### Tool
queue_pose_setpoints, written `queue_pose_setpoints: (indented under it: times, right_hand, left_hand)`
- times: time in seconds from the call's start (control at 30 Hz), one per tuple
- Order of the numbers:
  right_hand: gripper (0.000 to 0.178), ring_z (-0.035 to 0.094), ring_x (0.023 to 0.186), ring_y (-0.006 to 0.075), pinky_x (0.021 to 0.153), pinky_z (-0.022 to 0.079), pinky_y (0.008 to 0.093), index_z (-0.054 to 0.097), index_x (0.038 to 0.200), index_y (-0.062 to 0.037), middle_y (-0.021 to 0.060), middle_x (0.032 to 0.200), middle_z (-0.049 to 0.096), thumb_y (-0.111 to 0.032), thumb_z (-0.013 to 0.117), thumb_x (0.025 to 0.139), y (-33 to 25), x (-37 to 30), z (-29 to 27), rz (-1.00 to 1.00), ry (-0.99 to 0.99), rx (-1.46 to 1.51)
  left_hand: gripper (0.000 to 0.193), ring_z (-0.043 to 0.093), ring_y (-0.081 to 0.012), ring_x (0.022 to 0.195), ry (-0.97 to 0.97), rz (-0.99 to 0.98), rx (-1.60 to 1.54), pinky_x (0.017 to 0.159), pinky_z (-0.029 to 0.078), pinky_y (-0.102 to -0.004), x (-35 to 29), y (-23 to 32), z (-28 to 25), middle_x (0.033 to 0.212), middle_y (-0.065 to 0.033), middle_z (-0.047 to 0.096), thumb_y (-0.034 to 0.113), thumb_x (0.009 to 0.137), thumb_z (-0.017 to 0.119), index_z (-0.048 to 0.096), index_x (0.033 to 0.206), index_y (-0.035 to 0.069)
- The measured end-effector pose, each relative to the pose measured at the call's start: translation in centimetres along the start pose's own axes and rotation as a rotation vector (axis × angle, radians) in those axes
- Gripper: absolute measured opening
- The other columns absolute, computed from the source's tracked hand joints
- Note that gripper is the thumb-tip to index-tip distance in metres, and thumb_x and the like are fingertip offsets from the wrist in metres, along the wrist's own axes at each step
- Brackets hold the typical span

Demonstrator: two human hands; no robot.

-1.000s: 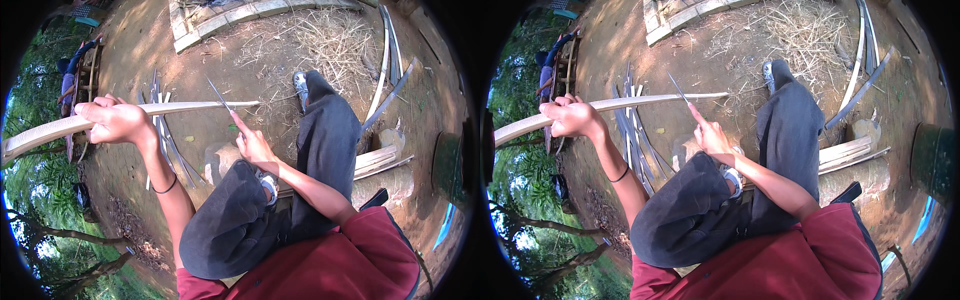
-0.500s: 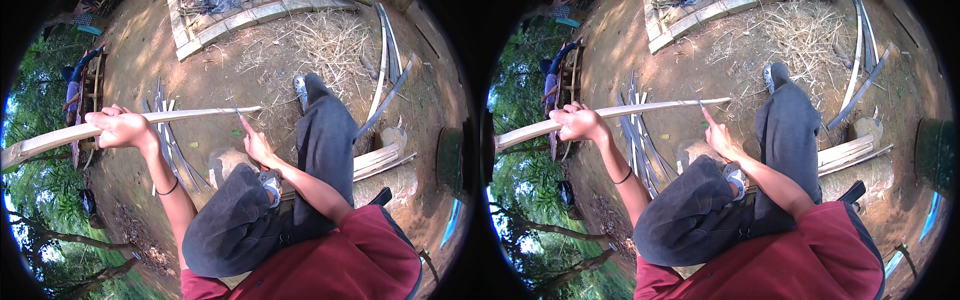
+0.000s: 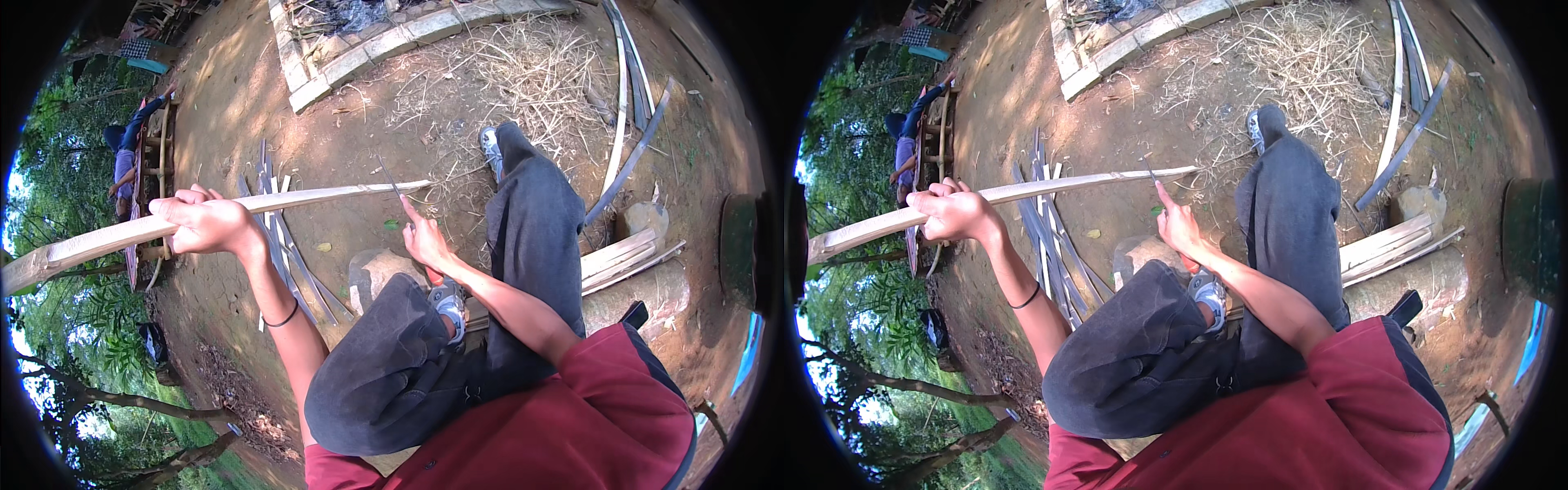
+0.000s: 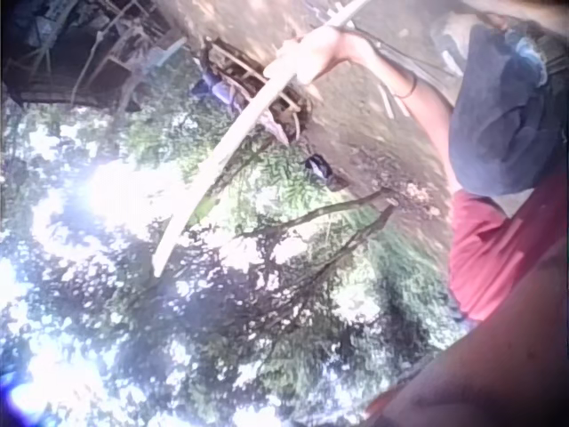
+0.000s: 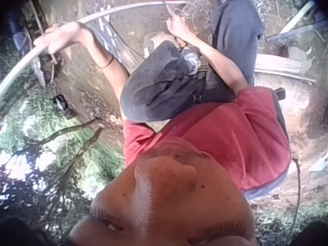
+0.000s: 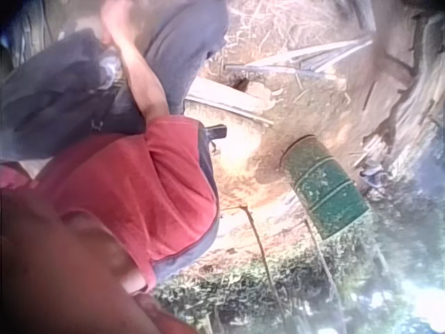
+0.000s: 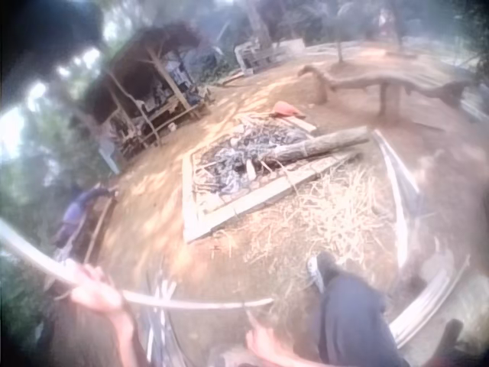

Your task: The person uses a machete to shave the outer layer off a long piece of bamboo, holding the bamboo in one hand and drawing the blade toward themselves along the length of the wood while seated outdoors.

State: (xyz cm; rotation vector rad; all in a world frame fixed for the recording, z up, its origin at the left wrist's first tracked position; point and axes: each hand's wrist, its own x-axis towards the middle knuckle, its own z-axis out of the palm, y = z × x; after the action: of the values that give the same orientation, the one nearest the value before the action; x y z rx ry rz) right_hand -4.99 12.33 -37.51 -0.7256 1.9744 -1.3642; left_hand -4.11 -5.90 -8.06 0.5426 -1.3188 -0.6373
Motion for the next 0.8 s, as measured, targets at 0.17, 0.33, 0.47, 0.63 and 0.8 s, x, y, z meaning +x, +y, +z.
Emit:
queue_pose_setpoints:
  times: [0.17,0.33,0.47,0.63,0.8]
  right_hand:
    - [0.069,0.062,0.066,0.0448,0.064,0.05,0.0487,0.028,0.149,-0.0184,0.0249,0.066,0.06,-0.005,0.052,0.086,-3.1,-1.4,0.5,-0.171,0.027,0.085]
    - [0.071,0.063,0.067,0.0455,0.065,0.051,0.05,0.027,0.15,-0.0175,0.026,0.067,0.061,-0.005,0.052,0.084,2.7,0.7,0.2,0.07,0.01,-0.036]
    - [0.069,0.063,0.065,0.0456,0.066,0.051,0.0511,0.027,0.149,-0.0133,0.0291,0.064,0.058,-0.005,0.051,0.085,-0.9,0.0,0.9,0.011,0.057,0.029]
    - [0.066,0.063,0.067,0.0465,0.067,0.052,0.0498,0.031,0.148,-0.011,0.0281,0.068,0.06,-0.005,0.051,0.085,-0.2,-0.5,1.2,-0.124,0.02,-0.052]
    - [0.065,0.064,0.065,0.0431,0.067,0.052,0.0478,0.034,0.145,-0.0054,0.0275,0.065,0.059,-0.007,0.051,0.083,4.7,1.7,1.4,0.036,0.147,-0.065]
  left_hand:
    - [0.044,0.027,-0.0075,0.043,0.026,0.027,0.052,0.036,0.022,-0.0224,0.4,0.6,-0.5,0.051,0.0027,0.03,0.026,0.103,0.041,0.025,0.064,0.011]
    - [0.044,0.029,-0.0084,0.043,0.018,-0.003,0.04,0.037,0.025,-0.022,0.2,0.0,0.5,0.051,0.0018,0.032,0.026,0.103,0.04,0.025,0.064,0.011]
    - [0.044,0.029,-0.0076,0.044,0.029,0.032,0.081,0.038,0.025,-0.0226,0.9,-0.7,0.1,0.051,0.0026,0.033,0.027,0.103,0.043,0.028,0.064,0.012]
    - [0.049,0.028,-0.01,0.044,0.007,0.084,0.216,0.04,0.025,-0.0257,1.0,0.1,0.4,0.049,0.0022,0.031,0.03,0.104,0.036,0.024,0.06,0.012]
    - [0.049,0.031,-0.0106,0.042,0.035,0.031,0.2,0.038,0.026,-0.0251,0.7,-0.3,1.4,0.049,0.0003,0.035,0.026,0.103,0.036,0.025,0.057,0.011]
